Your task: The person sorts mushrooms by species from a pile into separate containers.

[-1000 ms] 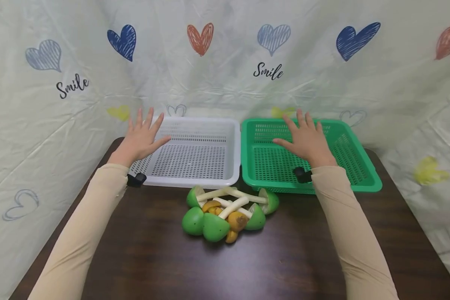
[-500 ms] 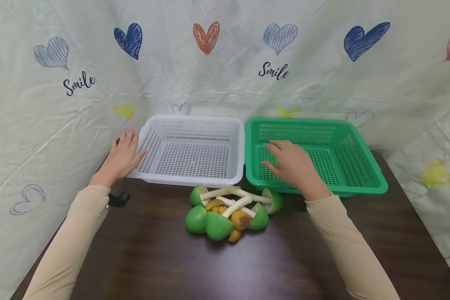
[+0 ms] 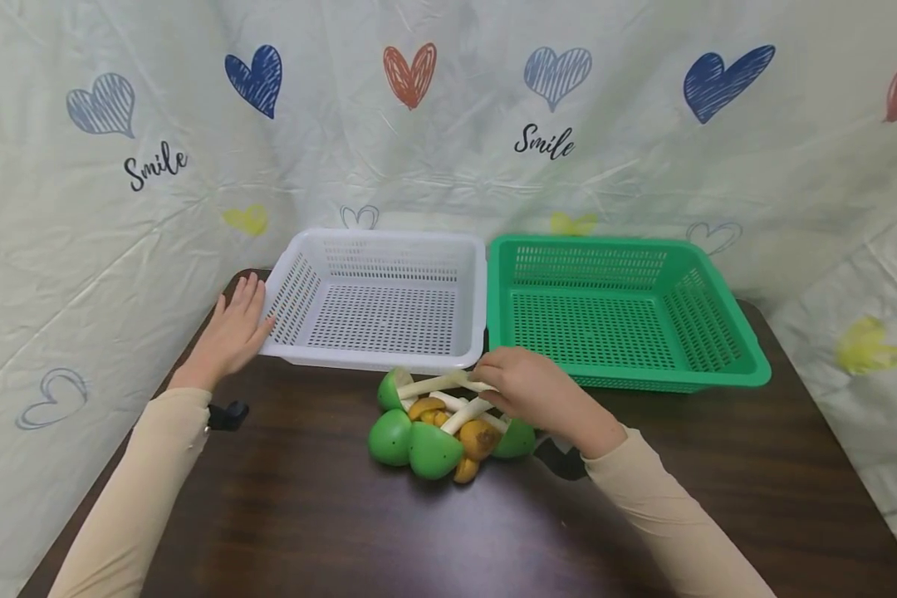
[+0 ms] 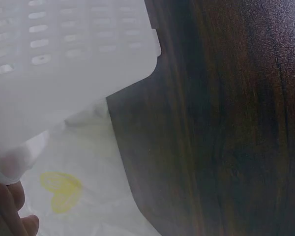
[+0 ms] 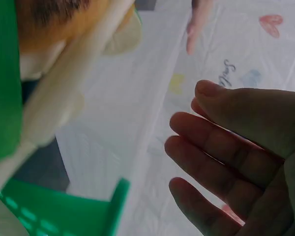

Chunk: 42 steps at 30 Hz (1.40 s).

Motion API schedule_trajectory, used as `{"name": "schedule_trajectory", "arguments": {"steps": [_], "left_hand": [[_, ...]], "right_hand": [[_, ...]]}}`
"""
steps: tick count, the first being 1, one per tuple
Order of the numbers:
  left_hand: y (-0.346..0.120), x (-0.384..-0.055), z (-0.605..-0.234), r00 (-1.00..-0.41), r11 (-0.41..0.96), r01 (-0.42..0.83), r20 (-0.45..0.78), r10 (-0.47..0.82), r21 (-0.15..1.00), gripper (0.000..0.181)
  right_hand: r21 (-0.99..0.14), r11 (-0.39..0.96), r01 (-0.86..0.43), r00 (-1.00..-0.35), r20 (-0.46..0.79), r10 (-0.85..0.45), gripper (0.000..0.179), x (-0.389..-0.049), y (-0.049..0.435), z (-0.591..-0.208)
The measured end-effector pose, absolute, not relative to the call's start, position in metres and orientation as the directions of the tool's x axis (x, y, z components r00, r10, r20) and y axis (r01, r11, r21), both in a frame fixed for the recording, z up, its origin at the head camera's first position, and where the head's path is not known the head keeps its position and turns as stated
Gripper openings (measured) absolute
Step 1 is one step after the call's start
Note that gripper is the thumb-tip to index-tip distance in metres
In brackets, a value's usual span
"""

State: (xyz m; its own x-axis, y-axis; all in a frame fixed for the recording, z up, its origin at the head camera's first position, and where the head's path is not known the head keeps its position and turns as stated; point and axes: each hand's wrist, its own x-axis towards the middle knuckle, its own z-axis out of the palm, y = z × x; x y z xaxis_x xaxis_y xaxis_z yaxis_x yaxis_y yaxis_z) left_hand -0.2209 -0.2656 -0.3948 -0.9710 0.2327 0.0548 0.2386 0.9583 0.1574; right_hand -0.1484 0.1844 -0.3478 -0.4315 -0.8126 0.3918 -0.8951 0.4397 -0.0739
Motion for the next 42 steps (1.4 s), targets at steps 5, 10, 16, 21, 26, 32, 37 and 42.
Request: {"name": "schedule_trajectory", "arguments": {"steps": [5,10,16,21,26,32,37,42], "left_hand": [[-0.267,-0.220,-0.397,-0.970,0.956,0.243,0.056,0.237,0.165,0.065],[-0.267,-0.221,-0.399,-0.972,0.954,0.233,0.036,0.231,0.188,0.064],[-0.264,-0.223,-0.400,-0.971,0.945,0.240,0.032,0.239,0.224,0.066],[-0.264,-0.223,-0.402,-0.968,0.942,0.248,0.029,0.247,0.225,0.066],[-0.267,-0.222,-0.403,-0.969,0.942,0.245,0.024,0.246,0.230,0.065],[-0.267,-0.223,-0.403,-0.972,0.944,0.233,0.023,0.234,0.235,0.065],[-0.267,-0.223,-0.404,-0.974,0.945,0.223,0.019,0.225,0.238,0.065],[-0.267,-0.223,-0.404,-0.974,0.944,0.224,0.022,0.226,0.241,0.065]], "right_hand": [[-0.149,0.414,-0.898,-0.440,0.328,-0.836,0.023,-0.145,0.178,-0.364],[-0.205,0.439,-0.875,-0.481,0.262,-0.837,0.017,-0.145,0.174,-0.378],[-0.215,0.486,-0.847,-0.526,0.219,-0.822,0.017,-0.146,0.173,-0.387],[-0.225,0.495,-0.839,-0.535,0.181,-0.825,0.017,-0.149,0.172,-0.390],[-0.237,0.498,-0.834,-0.539,0.159,-0.827,0.018,-0.152,0.171,-0.391],[-0.255,0.499,-0.828,-0.544,0.152,-0.825,0.016,-0.152,0.172,-0.393],[-0.258,0.491,-0.832,-0.542,0.188,-0.819,0.016,-0.151,0.173,-0.396],[-0.267,0.476,-0.838,-0.534,0.221,-0.816,0.016,-0.151,0.176,-0.397]]}}
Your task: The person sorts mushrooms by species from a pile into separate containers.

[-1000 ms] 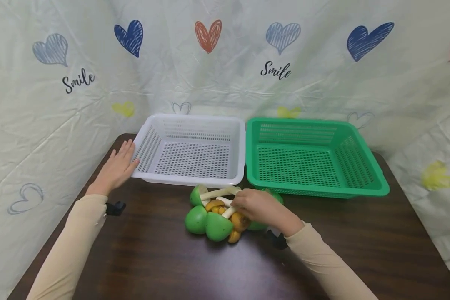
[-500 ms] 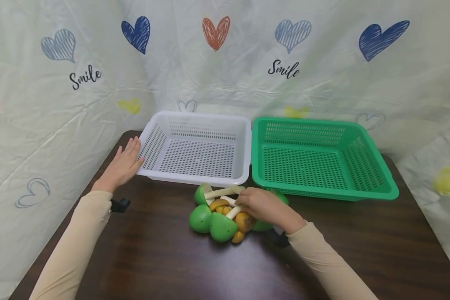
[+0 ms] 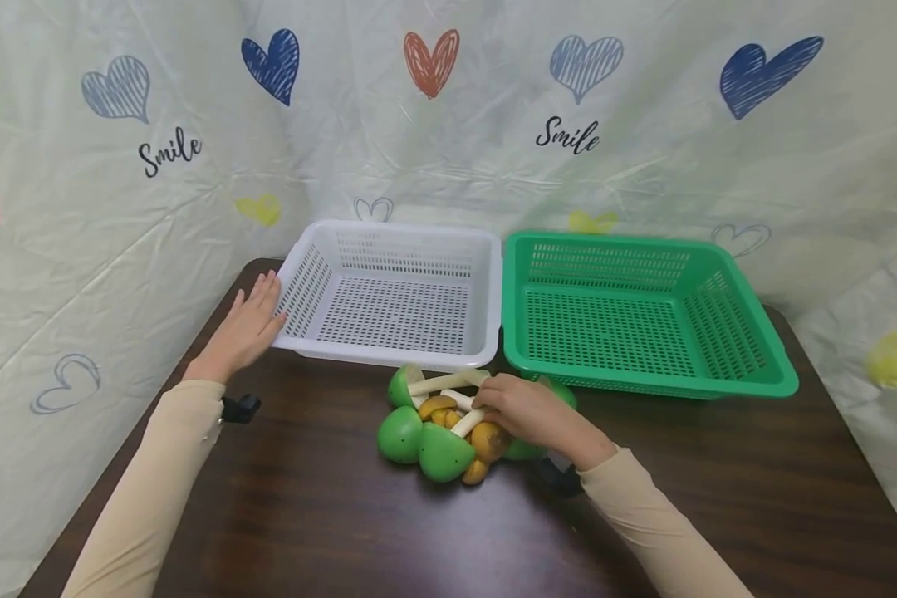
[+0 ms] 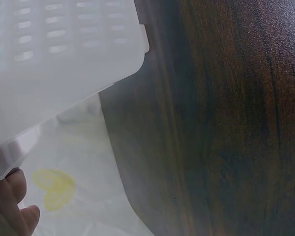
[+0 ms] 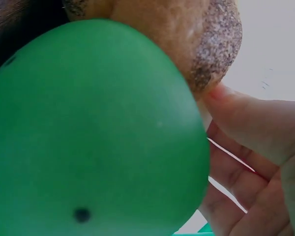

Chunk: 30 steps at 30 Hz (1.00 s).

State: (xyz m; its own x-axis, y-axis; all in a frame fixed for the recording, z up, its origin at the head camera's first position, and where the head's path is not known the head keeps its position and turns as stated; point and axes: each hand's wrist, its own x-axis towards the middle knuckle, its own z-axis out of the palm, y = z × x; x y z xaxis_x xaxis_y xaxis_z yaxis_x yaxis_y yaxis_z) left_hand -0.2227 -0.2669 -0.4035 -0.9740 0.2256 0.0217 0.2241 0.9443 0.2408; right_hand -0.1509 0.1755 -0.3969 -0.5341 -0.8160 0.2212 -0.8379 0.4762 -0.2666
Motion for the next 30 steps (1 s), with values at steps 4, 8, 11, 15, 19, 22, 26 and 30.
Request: {"name": "schedule_trajectory", "arguments": {"steps": [4,8,11,15,19,22,26,30], "left_hand": [[-0.2661,-0.2226,-0.4028,-0.973,0.944,0.226,0.022,0.228,0.240,0.064],[-0.2657,-0.2226,-0.4022,-0.974,0.944,0.225,0.022,0.226,0.241,0.064],[-0.2658,-0.2226,-0.4022,-0.974,0.944,0.224,0.024,0.225,0.241,0.064],[-0.2662,-0.2224,-0.4026,-0.975,0.946,0.222,0.025,0.222,0.237,0.064],[-0.2662,-0.2229,-0.4033,-0.975,0.947,0.220,0.027,0.219,0.234,0.064],[-0.2669,-0.2234,-0.4036,-0.975,0.946,0.222,0.031,0.221,0.235,0.064],[-0.2669,-0.2228,-0.4028,-0.974,0.943,0.227,0.037,0.224,0.244,0.064],[-0.2658,-0.2213,-0.4016,-0.972,0.937,0.234,0.050,0.228,0.261,0.063]], "right_hand": [[-0.281,0.462,-0.841,-0.526,0.233,-0.818,0.016,-0.1509,0.1785,-0.3995],[-0.294,0.444,-0.846,-0.517,0.252,-0.818,0.016,-0.1512,0.1804,-0.4014],[-0.302,0.434,-0.849,-0.512,0.269,-0.816,0.017,-0.1515,0.1808,-0.4019],[-0.335,0.426,-0.840,-0.523,0.292,-0.801,0.018,-0.1514,0.1805,-0.4014],[-0.361,0.429,-0.828,-0.540,0.306,-0.784,0.019,-0.1507,0.1812,-0.4001],[-0.367,0.434,-0.822,-0.549,0.309,-0.777,0.020,-0.1508,0.1821,-0.3995],[-0.371,0.433,-0.822,-0.551,0.323,-0.770,0.020,-0.1513,0.1824,-0.3991],[-0.361,0.439,-0.823,-0.555,0.339,-0.760,0.020,-0.1512,0.1817,-0.3968]]}}
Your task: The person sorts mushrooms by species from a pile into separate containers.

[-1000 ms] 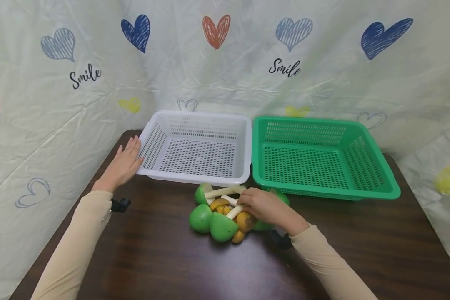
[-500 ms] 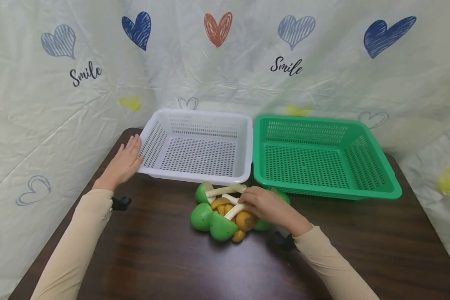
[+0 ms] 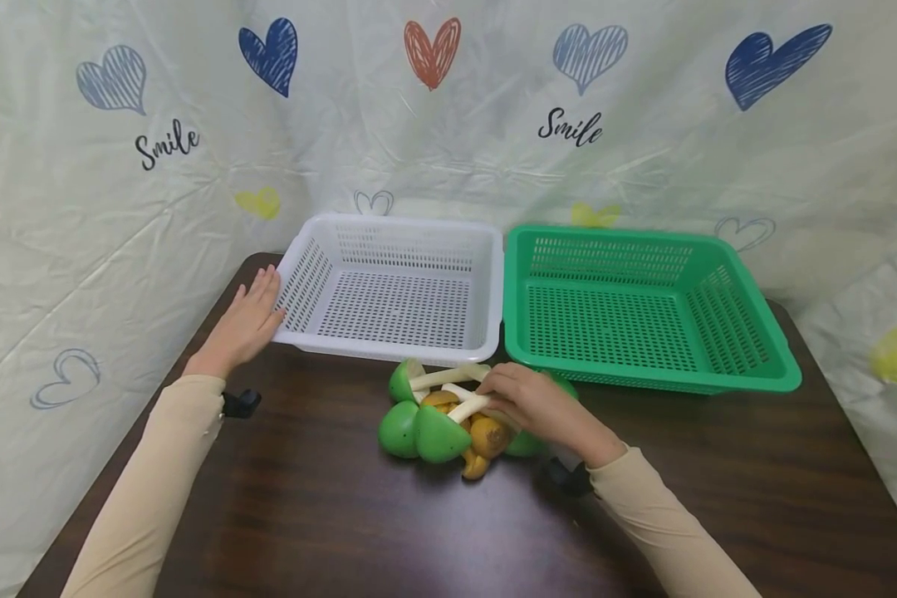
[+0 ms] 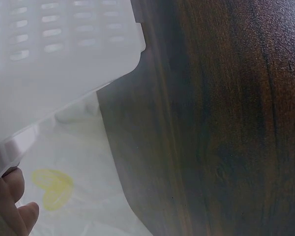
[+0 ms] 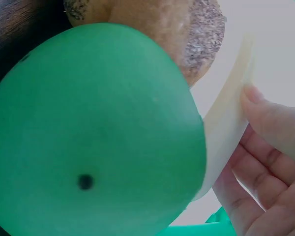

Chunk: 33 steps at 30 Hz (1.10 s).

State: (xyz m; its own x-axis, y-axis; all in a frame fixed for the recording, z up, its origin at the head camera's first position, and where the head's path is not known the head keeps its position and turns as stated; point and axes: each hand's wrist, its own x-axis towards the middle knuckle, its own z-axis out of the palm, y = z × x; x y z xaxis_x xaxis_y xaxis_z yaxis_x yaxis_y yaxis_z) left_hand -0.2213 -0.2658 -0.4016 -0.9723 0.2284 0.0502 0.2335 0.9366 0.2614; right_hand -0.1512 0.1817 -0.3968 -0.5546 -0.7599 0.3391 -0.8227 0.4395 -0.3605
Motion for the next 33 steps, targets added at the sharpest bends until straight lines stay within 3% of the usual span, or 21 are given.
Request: {"name": "schedule_trajectory", "arguments": {"steps": [17,33], "left_hand": [[-0.266,-0.224,-0.403,-0.975,0.946,0.221,0.031,0.220,0.236,0.064],[-0.267,-0.224,-0.405,-0.973,0.942,0.228,0.043,0.225,0.248,0.063]], "right_hand": [[-0.357,0.474,-0.805,-0.590,0.390,-0.707,0.022,-0.151,0.179,-0.387],[-0.328,0.423,-0.845,-0.534,0.468,-0.704,0.023,-0.157,0.175,-0.380]]}}
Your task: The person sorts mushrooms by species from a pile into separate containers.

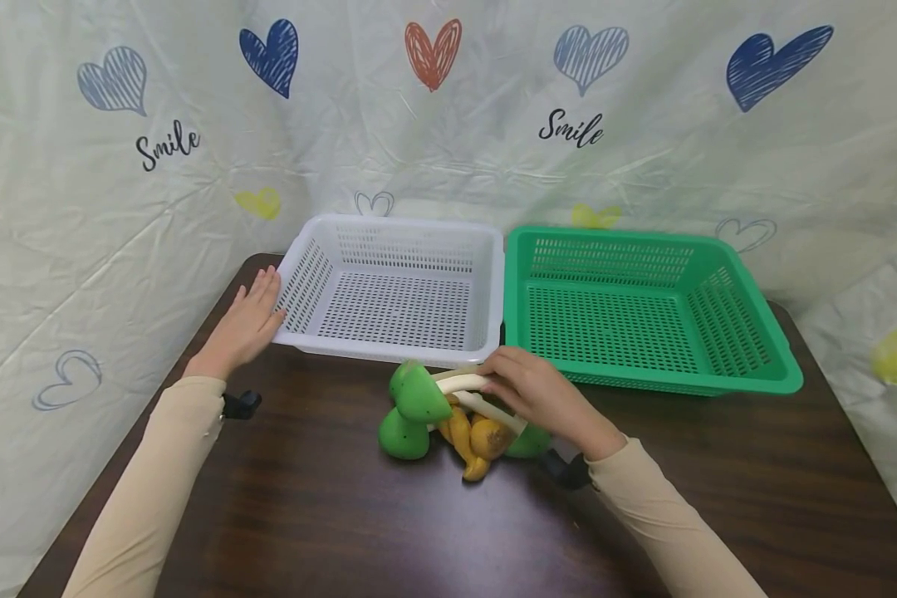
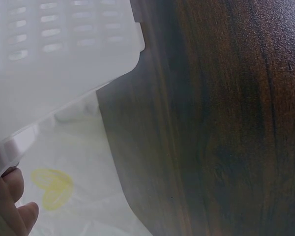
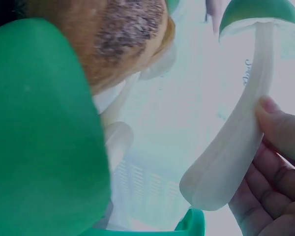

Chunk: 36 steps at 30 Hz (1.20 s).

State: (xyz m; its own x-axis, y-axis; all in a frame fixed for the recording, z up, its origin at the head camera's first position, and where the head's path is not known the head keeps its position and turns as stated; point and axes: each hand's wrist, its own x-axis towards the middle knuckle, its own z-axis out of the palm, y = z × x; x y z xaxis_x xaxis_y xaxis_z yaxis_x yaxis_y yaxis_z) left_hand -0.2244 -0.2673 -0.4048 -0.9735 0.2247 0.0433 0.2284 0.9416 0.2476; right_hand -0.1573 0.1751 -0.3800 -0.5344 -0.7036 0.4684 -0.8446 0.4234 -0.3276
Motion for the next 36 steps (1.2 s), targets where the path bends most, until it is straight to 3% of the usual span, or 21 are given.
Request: {"name": "schedule_trajectory", "arguments": {"steps": [13,22,36], "left_hand": [[-0.267,-0.223,-0.403,-0.972,0.937,0.233,0.042,0.230,0.261,0.063],[-0.266,-0.223,-0.402,-0.973,0.938,0.229,0.040,0.226,0.260,0.063],[-0.267,-0.223,-0.404,-0.973,0.939,0.232,0.049,0.227,0.255,0.063]], "right_hand": [[-0.317,0.421,-0.850,-0.527,0.513,-0.678,0.026,-0.170,0.167,-0.372],[-0.301,0.447,-0.843,-0.538,0.517,-0.666,0.018,-0.185,0.156,-0.367],[-0.404,0.536,-0.741,-0.671,0.404,-0.622,0.013,-0.209,0.128,-0.353]]}}
